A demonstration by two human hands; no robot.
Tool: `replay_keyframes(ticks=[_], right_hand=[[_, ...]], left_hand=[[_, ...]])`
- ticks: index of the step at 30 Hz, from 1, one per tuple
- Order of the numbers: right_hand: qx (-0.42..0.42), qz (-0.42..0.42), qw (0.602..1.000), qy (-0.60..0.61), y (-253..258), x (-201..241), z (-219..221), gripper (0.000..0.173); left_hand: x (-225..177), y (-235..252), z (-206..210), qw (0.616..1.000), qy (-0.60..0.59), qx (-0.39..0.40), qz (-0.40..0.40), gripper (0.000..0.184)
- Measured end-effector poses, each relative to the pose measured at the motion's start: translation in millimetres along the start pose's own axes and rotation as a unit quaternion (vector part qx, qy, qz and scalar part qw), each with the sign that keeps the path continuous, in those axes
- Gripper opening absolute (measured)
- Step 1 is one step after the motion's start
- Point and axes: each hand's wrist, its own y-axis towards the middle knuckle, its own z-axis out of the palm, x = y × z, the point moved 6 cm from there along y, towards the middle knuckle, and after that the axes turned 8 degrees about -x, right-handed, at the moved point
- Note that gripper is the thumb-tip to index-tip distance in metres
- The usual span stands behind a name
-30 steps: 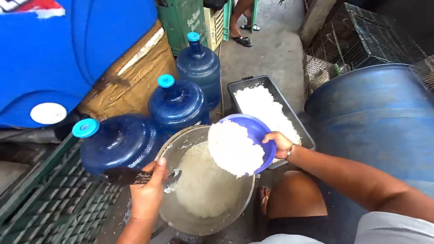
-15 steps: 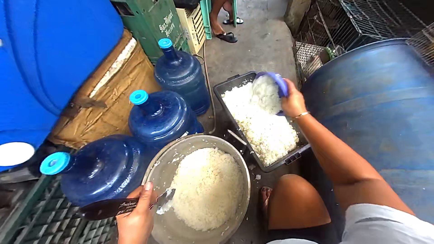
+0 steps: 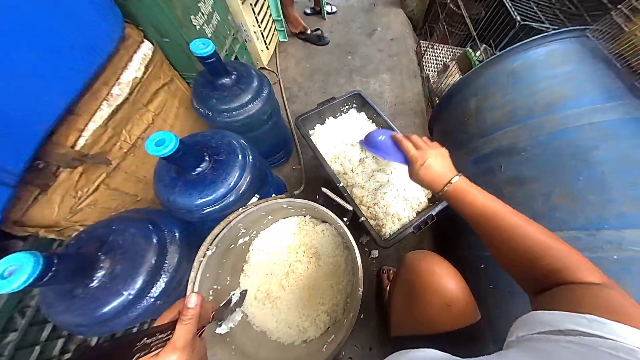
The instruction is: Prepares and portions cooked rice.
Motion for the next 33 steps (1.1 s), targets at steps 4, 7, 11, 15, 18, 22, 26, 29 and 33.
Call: replay_keyframes(ticks=[4,7,11,15,18,22,26,29,33], right_hand=[[0.125,-0.004,0.992,0.007,13,2,107,0.085],[0.151,0.02,0.988,0.038,57,5,158,0.092],[0.195,0.031,0.979,0.049,86,26,167,0.092],[0.221,-0.044,0.974,0.029,25,30,145,0.089],[0.177,-0.083,0.981,0.011,-26,11,116,0.093],[0.106,-0.059,0.992,0.024,-43,-2,42,0.089],[0.111,0.003,0.994,0.0,-68,1,26,0.083],[0.238,0.035,0.97,-0.021,-83,-5,82,0.087],[0.293,0.007,0.955,-0.034,-73,-2,97,0.093]], left_hand=[[-2,0,4,1.0,-0.001,0.021,0.01,0.03],[-2,1,13,0.999,0.005,0.033,0.007,0.031],[-1,-1,23,0.999,0.007,0.043,0.007,0.031],[-7,-4,19,0.999,0.009,0.041,0.02,0.03],[-11,-7,11,0.999,0.014,0.035,0.026,0.028],[-19,-12,7,1.0,0.006,0.017,0.022,0.028],[-28,-15,3,0.999,0.001,0.013,0.034,0.027],[-33,-13,9,0.999,0.007,0.007,0.039,0.025],[-33,-15,11,1.0,0.002,0.015,0.006,0.024]])
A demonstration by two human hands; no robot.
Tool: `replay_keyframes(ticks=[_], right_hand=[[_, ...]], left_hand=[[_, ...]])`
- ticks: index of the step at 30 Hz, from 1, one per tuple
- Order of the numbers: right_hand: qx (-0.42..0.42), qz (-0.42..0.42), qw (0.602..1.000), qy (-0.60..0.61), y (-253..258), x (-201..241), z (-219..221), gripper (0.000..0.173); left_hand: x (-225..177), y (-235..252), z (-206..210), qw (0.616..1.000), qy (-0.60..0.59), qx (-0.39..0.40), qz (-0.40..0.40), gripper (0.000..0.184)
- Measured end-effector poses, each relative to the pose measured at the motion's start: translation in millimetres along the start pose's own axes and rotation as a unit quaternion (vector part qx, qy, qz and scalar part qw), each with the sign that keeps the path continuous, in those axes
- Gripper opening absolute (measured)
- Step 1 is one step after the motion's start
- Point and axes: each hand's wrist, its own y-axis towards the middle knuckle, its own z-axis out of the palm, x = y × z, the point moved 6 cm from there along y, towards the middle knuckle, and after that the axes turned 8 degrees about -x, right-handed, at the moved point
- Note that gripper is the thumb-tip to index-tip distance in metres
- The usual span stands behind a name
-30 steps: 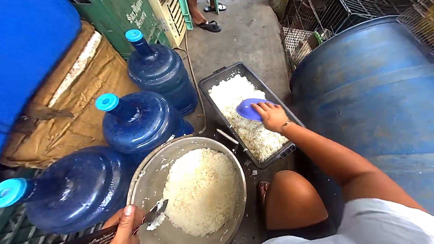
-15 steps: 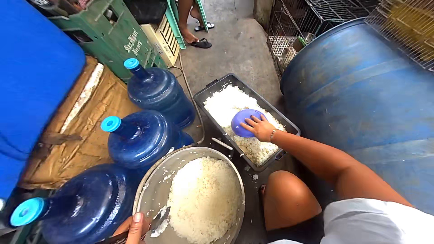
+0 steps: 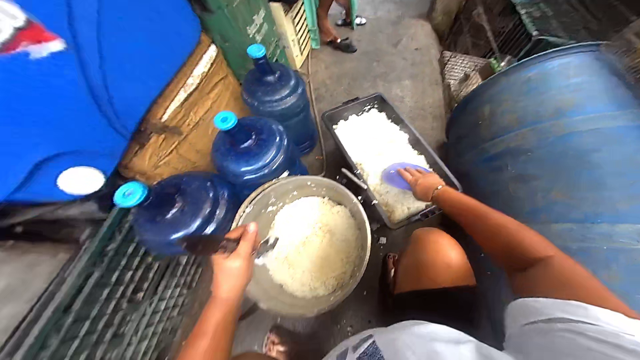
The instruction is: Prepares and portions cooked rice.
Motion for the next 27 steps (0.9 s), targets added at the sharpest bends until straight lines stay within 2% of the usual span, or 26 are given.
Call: replay_keyframes(ticks=[3,5,7,9,11,12,14,15,17,19,21,24,27], right_hand=[[0.064,-0.013,0.998,0.009,5,18,-37,0.102],[0.028,-0.076,0.995,0.055,-7,65,-83,0.093],[-0.053,-0.202,0.964,0.167,-28,134,-128,0.079],[-0.053,-0.308,0.893,0.323,-52,211,-150,0.075],[0.022,-0.373,0.811,0.45,-71,282,-148,0.072],[0.055,-0.375,0.77,0.513,-78,310,-140,0.061],[0.076,-0.298,0.698,0.646,-78,352,-115,0.02],[0.083,-0.249,0.663,0.702,-75,366,-101,0.018],[0.08,-0.174,0.625,0.757,-62,382,-81,0.028],[0.058,-0.142,0.618,0.771,-47,385,-78,0.029],[0.009,-0.155,0.622,0.768,-33,381,-90,0.03],[-0.098,-0.197,0.65,0.727,-16,366,-113,0.03],[-0.178,-0.177,0.63,0.734,11,345,-107,0.031]], left_hand=[[8,-1,0,0.999,0.008,0.031,-0.037,0.028],[15,-5,3,0.995,0.032,0.064,-0.072,0.032],[24,-12,13,0.989,0.056,0.098,-0.1,0.032],[37,-19,26,0.98,0.095,0.133,-0.111,0.03],[48,-27,39,0.971,0.128,0.167,-0.117,0.022],[52,-31,43,0.966,0.139,0.18,-0.12,0.015],[60,-35,44,0.963,0.146,0.18,-0.134,0.016],[68,-37,40,0.964,0.14,0.167,-0.151,0.018],[79,-35,31,0.967,0.12,0.136,-0.177,0.022],[85,-25,27,0.967,0.129,0.122,-0.184,0.033],[88,-9,32,0.965,0.131,0.121,-0.19,0.04],[94,18,52,0.957,0.182,0.117,-0.192,0.031],[112,48,73,0.947,0.228,0.151,-0.17,0.042]])
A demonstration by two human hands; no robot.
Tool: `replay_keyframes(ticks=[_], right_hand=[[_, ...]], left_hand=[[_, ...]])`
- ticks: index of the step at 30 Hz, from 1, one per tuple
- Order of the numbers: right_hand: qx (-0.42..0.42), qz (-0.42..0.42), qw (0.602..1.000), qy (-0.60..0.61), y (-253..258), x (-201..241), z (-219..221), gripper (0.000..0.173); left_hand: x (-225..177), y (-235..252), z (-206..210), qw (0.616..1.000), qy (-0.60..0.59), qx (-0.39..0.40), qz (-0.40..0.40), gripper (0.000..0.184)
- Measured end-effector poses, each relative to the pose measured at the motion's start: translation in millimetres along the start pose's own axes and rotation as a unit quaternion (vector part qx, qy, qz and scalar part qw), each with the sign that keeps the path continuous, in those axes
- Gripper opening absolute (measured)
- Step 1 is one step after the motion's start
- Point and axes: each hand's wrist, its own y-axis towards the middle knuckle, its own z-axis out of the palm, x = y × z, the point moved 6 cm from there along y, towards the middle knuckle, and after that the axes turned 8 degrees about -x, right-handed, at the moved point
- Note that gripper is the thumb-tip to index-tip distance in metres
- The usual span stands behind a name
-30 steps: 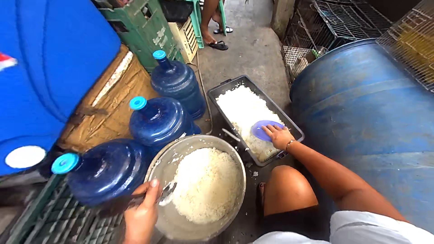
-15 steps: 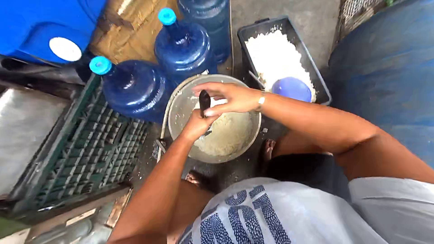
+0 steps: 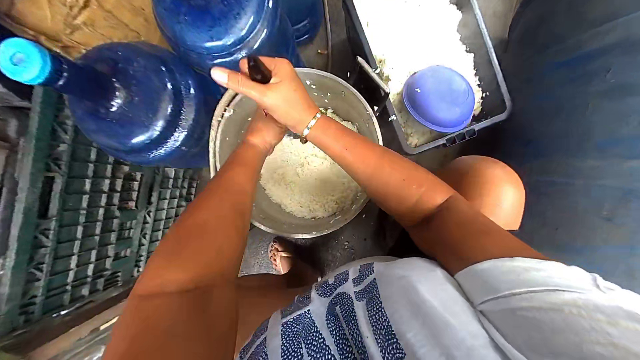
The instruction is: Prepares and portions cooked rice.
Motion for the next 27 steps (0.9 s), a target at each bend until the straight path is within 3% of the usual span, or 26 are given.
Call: replay_keyframes(ticks=[5,9,12,16,20,27], right_hand=[[-0.1,0.081,0.98,0.153,31,-74,-32,0.041],[-0.114,0.136,0.956,0.233,45,-93,-45,0.049],[-0.117,0.13,0.959,0.221,54,-88,-49,0.048],[-0.19,0.114,0.959,0.175,61,-89,-43,0.043],[-0.191,0.173,0.953,0.158,67,-100,-41,0.035],[-0.156,0.229,0.955,0.104,51,-126,-30,0.034]], left_hand=[[15,60,22,0.992,0.106,0.06,0.04,0.028],[33,89,34,0.986,0.121,0.091,0.077,0.035],[46,97,34,0.991,0.115,0.057,0.043,0.022],[57,96,33,0.993,0.102,0.048,0.039,0.015],[70,100,36,0.995,0.08,0.048,0.031,0.012],[110,64,33,0.991,0.081,0.032,-0.1,0.014]])
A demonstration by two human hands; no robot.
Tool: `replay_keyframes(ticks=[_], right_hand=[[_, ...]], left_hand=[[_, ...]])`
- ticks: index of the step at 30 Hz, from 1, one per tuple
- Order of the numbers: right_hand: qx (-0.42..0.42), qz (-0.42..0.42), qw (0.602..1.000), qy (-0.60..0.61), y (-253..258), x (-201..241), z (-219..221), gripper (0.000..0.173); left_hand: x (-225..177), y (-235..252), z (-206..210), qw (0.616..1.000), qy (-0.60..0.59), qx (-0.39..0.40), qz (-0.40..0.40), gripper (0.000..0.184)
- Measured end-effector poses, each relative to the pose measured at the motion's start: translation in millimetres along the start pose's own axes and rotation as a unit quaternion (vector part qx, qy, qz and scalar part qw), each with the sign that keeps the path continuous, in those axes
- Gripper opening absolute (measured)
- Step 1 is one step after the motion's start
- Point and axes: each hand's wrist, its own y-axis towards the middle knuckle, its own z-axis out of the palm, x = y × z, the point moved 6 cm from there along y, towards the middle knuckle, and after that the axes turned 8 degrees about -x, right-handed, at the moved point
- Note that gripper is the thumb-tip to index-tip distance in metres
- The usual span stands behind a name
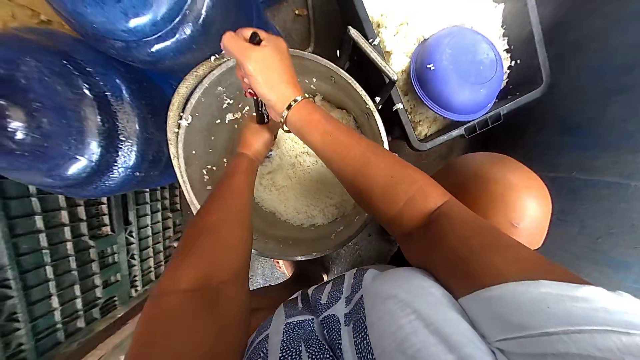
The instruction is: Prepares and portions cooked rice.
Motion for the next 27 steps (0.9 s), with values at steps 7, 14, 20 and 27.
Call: replay_keyframes(ticks=[7,14,20,27], right_hand=[[0.111,0.034,0.99,-0.074,-56,4,24,0.034],[0.172,0.001,0.983,-0.07,-65,31,26,0.032],[0.118,-0.312,0.937,-0.1,-58,87,16,0.033],[0.04,-0.23,0.965,-0.121,-3,70,-8,0.021]], left_hand=[[20,-66,-10,0.994,-0.091,-0.044,-0.033,0.002],[-22,-92,-6,0.995,-0.088,-0.032,-0.03,0.007],[-61,-1,-20,0.977,0.105,-0.087,0.162,0.06],[-88,22,6,0.974,-0.113,-0.07,0.183,0.037]])
